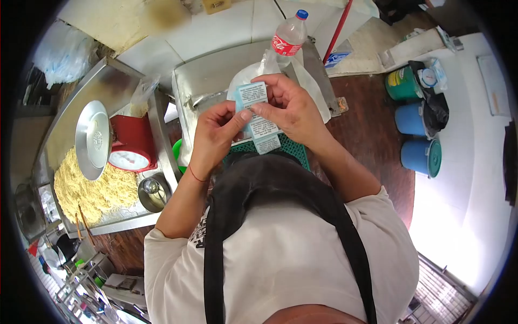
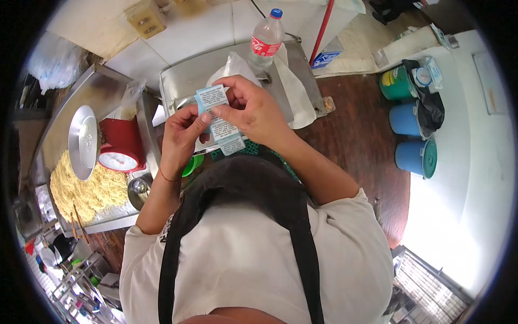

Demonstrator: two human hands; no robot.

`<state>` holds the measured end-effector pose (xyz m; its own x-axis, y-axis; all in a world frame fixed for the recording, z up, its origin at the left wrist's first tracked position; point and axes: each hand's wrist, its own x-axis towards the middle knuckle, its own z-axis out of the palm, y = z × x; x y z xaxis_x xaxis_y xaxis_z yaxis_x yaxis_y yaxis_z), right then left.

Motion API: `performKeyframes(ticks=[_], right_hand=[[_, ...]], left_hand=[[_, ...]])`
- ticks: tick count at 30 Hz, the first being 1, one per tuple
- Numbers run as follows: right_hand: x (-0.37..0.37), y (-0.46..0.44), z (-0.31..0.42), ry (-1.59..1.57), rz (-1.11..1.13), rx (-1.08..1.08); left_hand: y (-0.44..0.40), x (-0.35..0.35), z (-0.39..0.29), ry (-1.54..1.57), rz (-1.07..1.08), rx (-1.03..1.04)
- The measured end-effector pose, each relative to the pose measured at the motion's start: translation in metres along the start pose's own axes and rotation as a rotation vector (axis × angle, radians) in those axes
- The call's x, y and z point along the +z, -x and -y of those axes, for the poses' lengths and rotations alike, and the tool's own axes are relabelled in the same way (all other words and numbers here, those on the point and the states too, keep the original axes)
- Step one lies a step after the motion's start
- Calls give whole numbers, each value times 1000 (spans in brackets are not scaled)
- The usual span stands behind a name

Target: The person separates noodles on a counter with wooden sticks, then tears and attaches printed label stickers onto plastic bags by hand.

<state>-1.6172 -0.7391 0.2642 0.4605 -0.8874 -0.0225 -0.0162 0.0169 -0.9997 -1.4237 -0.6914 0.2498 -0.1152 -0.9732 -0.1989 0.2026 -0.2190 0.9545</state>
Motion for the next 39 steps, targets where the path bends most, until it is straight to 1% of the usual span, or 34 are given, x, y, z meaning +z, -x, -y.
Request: performKeyframes(ticks=[2,5,8,9,11,13,15,17,18,21,25,28,31,34,37,39], right_hand=[[-9,0,1,17,37,12],[-23,2,0,-39,103,-4],[-57,-5,-12,93,28,-131],[-74,-13,-10,186,-78,-148],[-115,-47,-25,377,-412,-350],[-155,-86,-15,601,-497,-512],[-179,-125,-15,1019,-582,-557],[-200,-167,-48,1244,-565,-549],[-202,-176,-50,1359,-549,-552],[-198,-187,-69,1186,-322,-311],[-188,-183,-75,1127,-385,-507],[-180,-174,-67,1108,-363,-527],[-181,-176,-68,1265,-361,-522],[-187,-175,-62,1111,-236,-391],[-178,-156,-52,1126,-250,-336],[-160,-123,-32,1002,-277,-310]], left_hand=[[0,11,1,-32,-33,24],[3,21,12,-154,-109,70],[2,41,13,3,-259,241],[5,39,15,58,-294,214],[6,34,17,47,-329,197],[11,35,19,67,-369,172],[10,39,18,90,-384,179],[8,39,16,69,-368,177],[9,37,20,46,-364,175],[11,34,21,75,-368,154],[18,36,27,125,-389,109],[22,35,31,145,-402,78],[25,37,29,157,-410,68],[25,36,30,157,-394,51],[26,38,32,151,-382,35],[27,42,30,156,-375,21]])
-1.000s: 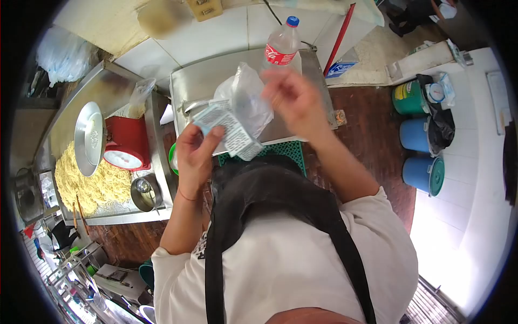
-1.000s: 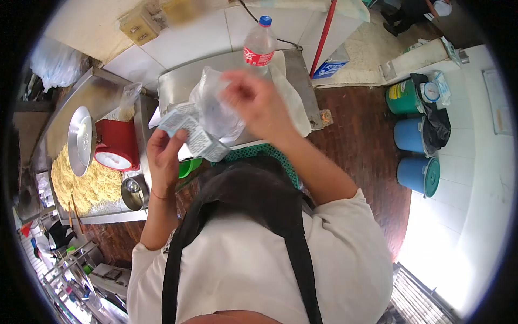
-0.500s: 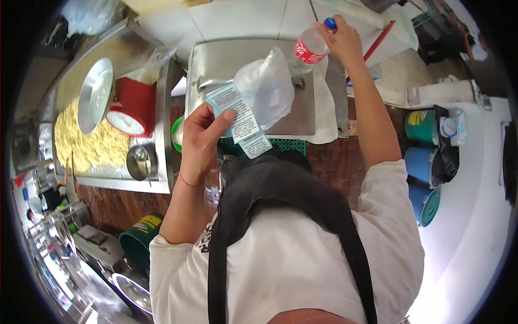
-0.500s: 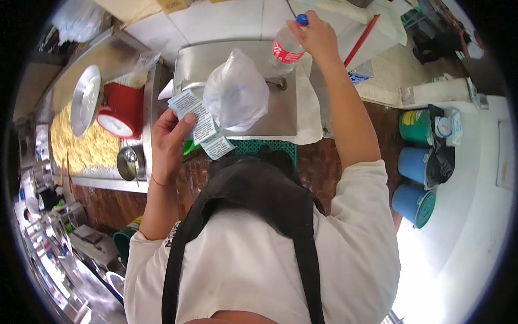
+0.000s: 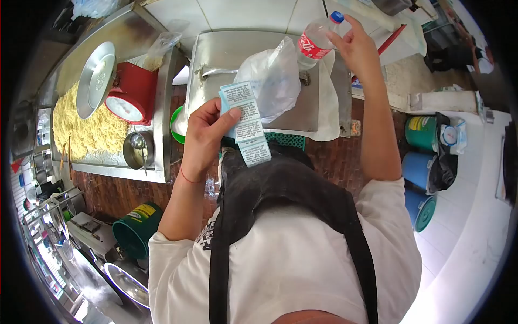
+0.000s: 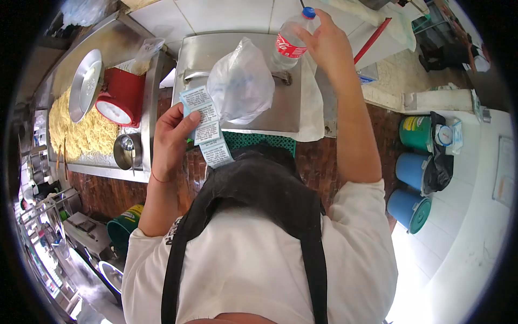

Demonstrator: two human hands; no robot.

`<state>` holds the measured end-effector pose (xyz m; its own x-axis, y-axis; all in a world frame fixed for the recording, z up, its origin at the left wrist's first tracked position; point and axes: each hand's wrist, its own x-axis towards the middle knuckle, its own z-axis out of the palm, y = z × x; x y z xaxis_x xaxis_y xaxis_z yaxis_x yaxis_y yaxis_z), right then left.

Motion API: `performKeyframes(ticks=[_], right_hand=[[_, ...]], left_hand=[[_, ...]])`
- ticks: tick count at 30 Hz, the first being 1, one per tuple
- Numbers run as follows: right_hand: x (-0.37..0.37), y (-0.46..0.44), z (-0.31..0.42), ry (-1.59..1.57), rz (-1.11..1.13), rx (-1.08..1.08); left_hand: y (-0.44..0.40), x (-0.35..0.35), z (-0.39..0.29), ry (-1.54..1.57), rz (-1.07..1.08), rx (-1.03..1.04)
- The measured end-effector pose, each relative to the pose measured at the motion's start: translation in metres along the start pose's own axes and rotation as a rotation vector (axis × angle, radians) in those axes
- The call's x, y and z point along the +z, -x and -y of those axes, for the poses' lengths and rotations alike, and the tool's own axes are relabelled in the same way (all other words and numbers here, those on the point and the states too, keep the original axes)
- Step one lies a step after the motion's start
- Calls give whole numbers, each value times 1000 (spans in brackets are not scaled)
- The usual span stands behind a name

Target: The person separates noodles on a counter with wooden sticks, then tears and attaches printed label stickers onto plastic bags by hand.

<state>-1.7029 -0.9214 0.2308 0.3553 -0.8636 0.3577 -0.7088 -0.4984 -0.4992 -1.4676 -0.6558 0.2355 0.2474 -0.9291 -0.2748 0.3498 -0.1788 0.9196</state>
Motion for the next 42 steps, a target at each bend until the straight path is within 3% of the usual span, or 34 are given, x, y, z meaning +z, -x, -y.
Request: performKeyframes(ticks=[3,7,10,19,25,39,42], right_hand=[[-23,58,54,-327,33,6],[-24,124,91,-749,559,36],[-3,145,101,-1024,532,252],[-3,150,107,-1065,538,192],[-11,144,108,-994,661,203],[-6,147,109,-1038,630,195],[-7,148,108,-1024,616,194]], left_hand=[[-2,1,5,14,18,-2],[-5,8,6,-6,49,-12],[-5,13,6,-68,86,-16],[-4,23,11,-84,153,-53],[1,21,15,-68,142,-68],[5,15,22,-68,167,-84],[10,21,21,-51,61,105]])
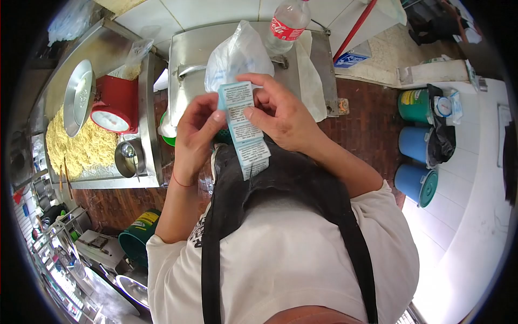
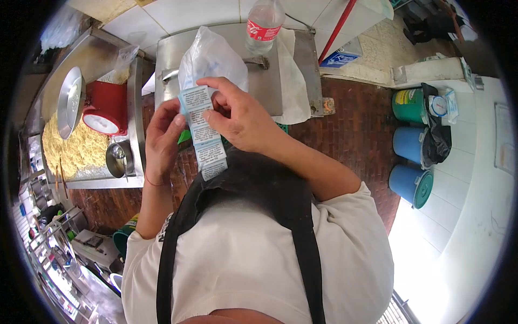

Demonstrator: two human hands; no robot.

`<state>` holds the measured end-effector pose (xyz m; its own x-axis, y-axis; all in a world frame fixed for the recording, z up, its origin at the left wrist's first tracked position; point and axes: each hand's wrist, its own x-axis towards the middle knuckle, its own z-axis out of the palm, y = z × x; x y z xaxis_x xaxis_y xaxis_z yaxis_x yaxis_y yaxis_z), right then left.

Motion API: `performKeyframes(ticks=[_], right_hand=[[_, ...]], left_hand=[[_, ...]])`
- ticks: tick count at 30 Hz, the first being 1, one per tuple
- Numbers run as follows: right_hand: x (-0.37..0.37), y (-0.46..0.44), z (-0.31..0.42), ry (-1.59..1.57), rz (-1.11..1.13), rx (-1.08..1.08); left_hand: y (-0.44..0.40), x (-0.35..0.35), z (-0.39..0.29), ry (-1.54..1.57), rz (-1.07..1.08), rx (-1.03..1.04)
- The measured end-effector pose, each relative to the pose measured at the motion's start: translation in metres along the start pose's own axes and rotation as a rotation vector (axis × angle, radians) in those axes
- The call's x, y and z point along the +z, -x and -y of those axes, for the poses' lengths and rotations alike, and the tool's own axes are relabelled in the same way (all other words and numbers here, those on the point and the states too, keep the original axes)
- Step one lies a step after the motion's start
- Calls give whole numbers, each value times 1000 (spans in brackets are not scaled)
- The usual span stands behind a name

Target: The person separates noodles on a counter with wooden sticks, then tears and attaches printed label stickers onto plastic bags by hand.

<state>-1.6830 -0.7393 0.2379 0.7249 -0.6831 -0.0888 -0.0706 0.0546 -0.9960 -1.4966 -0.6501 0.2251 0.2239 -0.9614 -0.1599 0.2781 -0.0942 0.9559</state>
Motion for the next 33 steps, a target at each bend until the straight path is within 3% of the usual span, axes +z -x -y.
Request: performKeyframes(ticks=[4,5,8,10,14,16,18,24,28,31,33], right_hand=[[-3,3,4,17,-33,-22],[-3,3,4,24,-42,-32],[-2,4,2,81,-48,-72],[2,4,4,168,-31,-114],[14,4,-3,338,-11,-246],[19,2,-10,379,-41,-347],[19,3,-9,422,-32,-317],[24,5,-7,384,-101,-346],[11,10,10,525,-69,-102],[1,9,7,428,-209,-287],[4,4,4,161,-271,-299]], left_hand=[[15,-14,3,-253,-285,390],[20,-19,-1,-254,-220,399],[31,-42,-6,-148,244,-63],[35,-9,-13,-42,414,-291],[24,5,14,411,326,-167],[14,17,5,369,198,-67],[7,27,0,441,91,9],[-3,23,7,350,-36,166],[-3,15,-1,222,76,141],[7,10,-9,83,259,-10],[9,5,-6,7,405,-106]])
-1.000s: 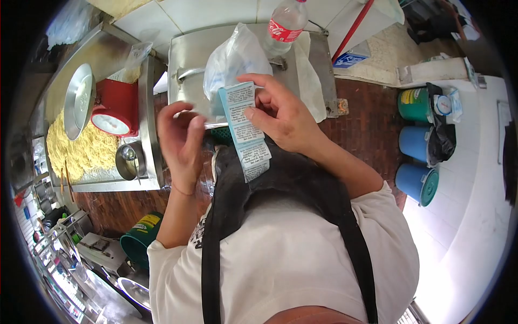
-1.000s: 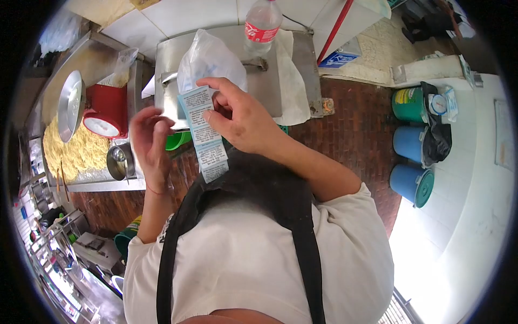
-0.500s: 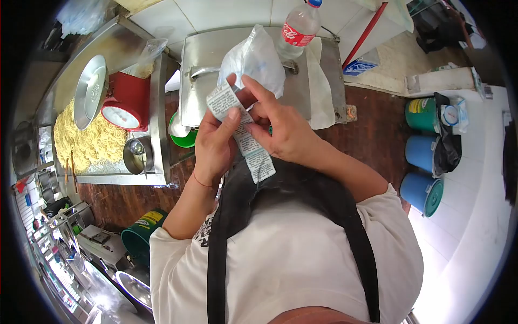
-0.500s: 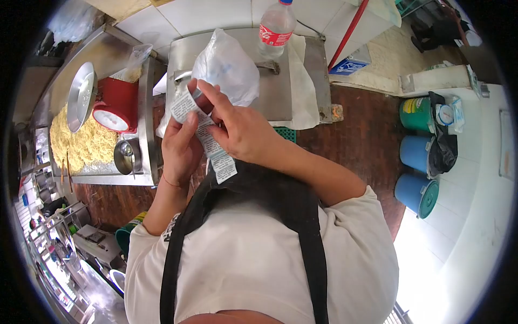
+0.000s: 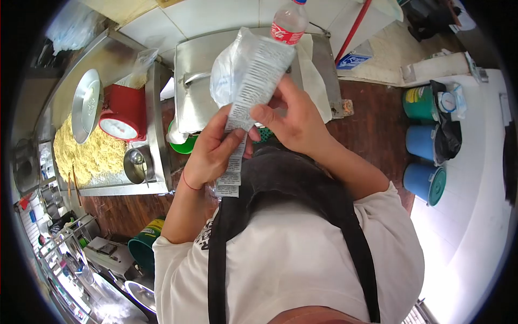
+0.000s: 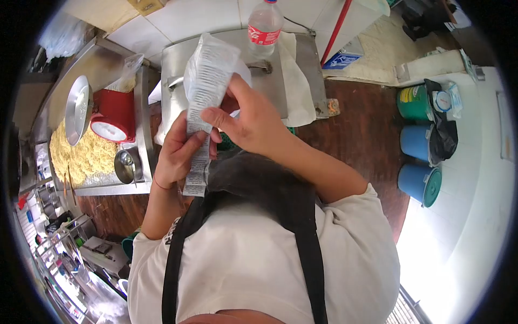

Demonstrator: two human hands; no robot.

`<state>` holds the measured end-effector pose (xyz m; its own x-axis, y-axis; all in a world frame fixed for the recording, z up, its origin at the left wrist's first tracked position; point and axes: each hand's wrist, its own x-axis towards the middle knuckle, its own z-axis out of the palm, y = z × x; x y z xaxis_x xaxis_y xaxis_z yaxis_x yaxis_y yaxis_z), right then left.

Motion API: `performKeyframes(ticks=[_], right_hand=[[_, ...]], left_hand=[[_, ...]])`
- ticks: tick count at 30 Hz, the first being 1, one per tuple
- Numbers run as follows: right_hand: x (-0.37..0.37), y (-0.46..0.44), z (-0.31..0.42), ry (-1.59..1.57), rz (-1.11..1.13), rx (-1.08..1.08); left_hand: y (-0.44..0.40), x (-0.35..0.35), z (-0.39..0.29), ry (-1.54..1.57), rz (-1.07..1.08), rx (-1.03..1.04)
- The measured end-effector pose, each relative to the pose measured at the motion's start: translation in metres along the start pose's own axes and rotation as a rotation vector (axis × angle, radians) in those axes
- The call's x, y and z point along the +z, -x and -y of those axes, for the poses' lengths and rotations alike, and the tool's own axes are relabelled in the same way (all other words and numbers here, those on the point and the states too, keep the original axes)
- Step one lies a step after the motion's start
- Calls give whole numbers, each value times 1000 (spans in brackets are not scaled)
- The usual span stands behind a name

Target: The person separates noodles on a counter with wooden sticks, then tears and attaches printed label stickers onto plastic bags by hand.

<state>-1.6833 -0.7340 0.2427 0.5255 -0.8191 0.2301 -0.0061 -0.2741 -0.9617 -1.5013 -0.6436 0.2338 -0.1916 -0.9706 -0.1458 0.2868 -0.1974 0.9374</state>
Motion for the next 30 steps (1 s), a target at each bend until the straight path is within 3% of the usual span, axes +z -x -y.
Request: performKeyframes(ticks=[2,7,10,13,19,20,22,26,29,30], right_hand=[[8,-1,-7,-227,-103,31],[-1,-2,-6,-163,45,288],[-5,-4,-13,-245,43,290],[-3,-6,-11,-441,50,302],[-3,-4,-7,-342,150,374],[-4,-3,-6,-282,179,383],[-2,-2,-1,-236,234,363],[14,2,-12,-132,213,240],[17,4,3,268,-15,53],[15,4,1,353,-53,-140]], left_hand=[[1,-1,1,13,4,-37],[-2,-4,-1,-14,-49,-113],[-6,-8,5,-195,-142,-119],[-2,-18,13,-120,-225,-113],[10,-38,8,76,70,0],[10,-36,5,98,26,10],[7,-25,-2,142,-64,32],[-4,-11,-1,-101,-236,20],[-9,-9,4,-161,-338,50],[-9,-10,4,-190,-359,36]])
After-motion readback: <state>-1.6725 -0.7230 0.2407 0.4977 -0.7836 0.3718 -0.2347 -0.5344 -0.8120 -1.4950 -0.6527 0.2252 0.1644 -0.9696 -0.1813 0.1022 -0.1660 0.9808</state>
